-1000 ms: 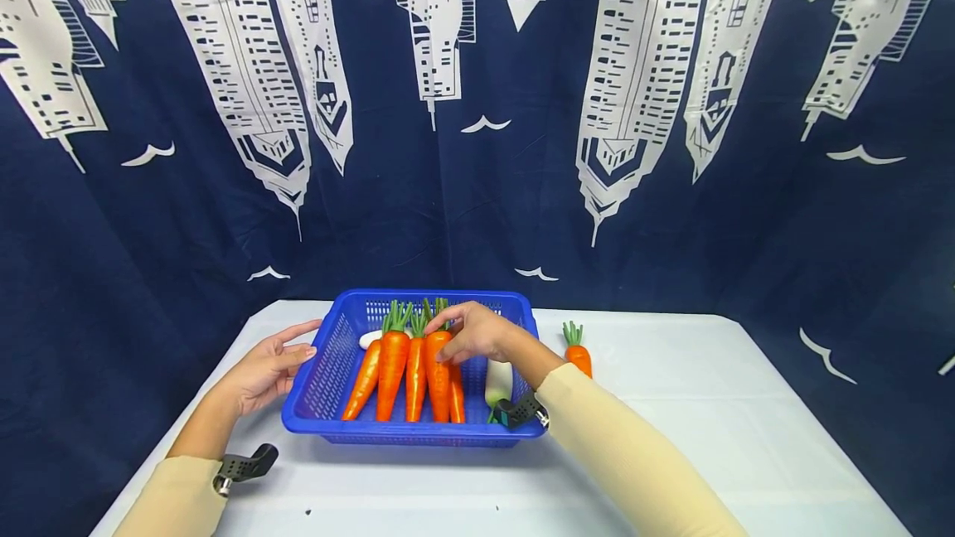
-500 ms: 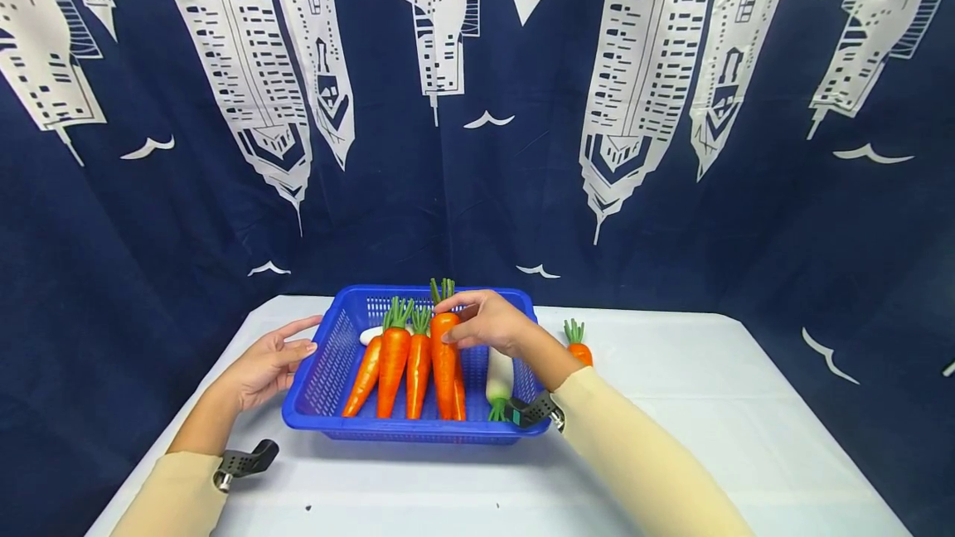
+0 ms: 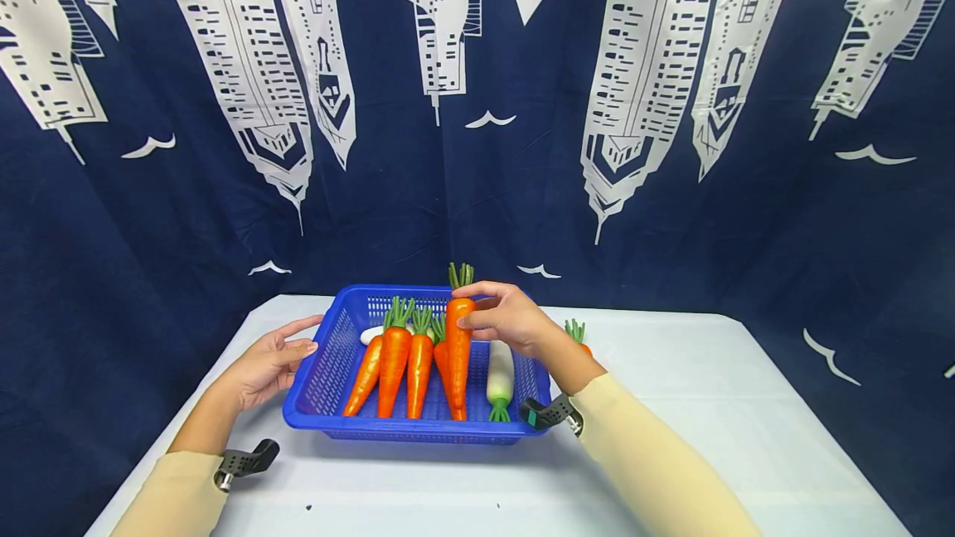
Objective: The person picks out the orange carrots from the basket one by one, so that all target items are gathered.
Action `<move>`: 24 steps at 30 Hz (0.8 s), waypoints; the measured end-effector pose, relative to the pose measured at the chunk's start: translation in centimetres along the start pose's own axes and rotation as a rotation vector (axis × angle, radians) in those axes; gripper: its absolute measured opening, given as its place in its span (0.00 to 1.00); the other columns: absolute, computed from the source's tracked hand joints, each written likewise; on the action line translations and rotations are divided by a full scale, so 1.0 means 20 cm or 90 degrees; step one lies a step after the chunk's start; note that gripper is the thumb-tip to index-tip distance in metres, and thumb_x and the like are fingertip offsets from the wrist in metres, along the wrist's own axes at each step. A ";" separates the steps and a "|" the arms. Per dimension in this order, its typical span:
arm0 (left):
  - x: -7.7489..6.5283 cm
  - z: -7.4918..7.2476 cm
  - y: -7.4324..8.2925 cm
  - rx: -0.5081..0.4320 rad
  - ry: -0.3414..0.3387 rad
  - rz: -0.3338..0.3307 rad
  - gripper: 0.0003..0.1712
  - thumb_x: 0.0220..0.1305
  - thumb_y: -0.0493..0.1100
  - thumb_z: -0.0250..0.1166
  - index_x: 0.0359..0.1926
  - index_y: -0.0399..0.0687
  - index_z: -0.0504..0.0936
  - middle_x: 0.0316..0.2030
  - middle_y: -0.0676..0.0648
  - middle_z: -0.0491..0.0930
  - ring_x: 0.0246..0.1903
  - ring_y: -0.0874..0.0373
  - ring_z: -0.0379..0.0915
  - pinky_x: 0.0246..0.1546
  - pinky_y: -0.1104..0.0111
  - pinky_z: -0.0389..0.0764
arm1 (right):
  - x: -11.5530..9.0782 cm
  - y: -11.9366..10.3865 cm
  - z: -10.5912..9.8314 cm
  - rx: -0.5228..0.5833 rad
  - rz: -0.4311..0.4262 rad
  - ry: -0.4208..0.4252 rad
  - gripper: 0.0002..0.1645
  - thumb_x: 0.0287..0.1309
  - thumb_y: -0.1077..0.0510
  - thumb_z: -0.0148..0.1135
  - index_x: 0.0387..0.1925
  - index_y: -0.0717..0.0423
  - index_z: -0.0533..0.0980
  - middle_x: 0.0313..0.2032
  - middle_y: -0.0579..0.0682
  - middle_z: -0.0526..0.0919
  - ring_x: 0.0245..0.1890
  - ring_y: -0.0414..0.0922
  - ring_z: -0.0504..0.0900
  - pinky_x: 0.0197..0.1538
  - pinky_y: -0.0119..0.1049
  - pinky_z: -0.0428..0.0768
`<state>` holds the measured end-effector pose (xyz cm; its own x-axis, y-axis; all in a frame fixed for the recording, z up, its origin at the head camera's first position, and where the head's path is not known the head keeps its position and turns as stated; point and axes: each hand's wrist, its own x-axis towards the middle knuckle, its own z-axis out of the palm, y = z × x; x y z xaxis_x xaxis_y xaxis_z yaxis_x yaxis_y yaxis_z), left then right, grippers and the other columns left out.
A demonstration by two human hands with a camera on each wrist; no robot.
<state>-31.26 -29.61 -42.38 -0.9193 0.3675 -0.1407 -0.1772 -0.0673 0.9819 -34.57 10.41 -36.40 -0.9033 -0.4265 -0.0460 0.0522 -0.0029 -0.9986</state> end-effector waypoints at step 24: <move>0.00 0.00 -0.01 -0.003 -0.002 0.008 0.42 0.78 0.38 0.55 0.82 0.45 0.42 0.45 0.52 0.85 0.41 0.59 0.87 0.46 0.64 0.89 | -0.14 -0.01 -0.09 0.056 -0.020 0.061 0.31 0.64 0.66 0.68 0.67 0.56 0.73 0.49 0.55 0.85 0.41 0.53 0.89 0.51 0.55 0.88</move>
<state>-31.27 -29.60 -42.50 -0.9205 0.3692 -0.1278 -0.1668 -0.0757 0.9831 -32.91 13.23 -36.13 -0.9415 -0.3362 -0.0218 0.0572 -0.0956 -0.9938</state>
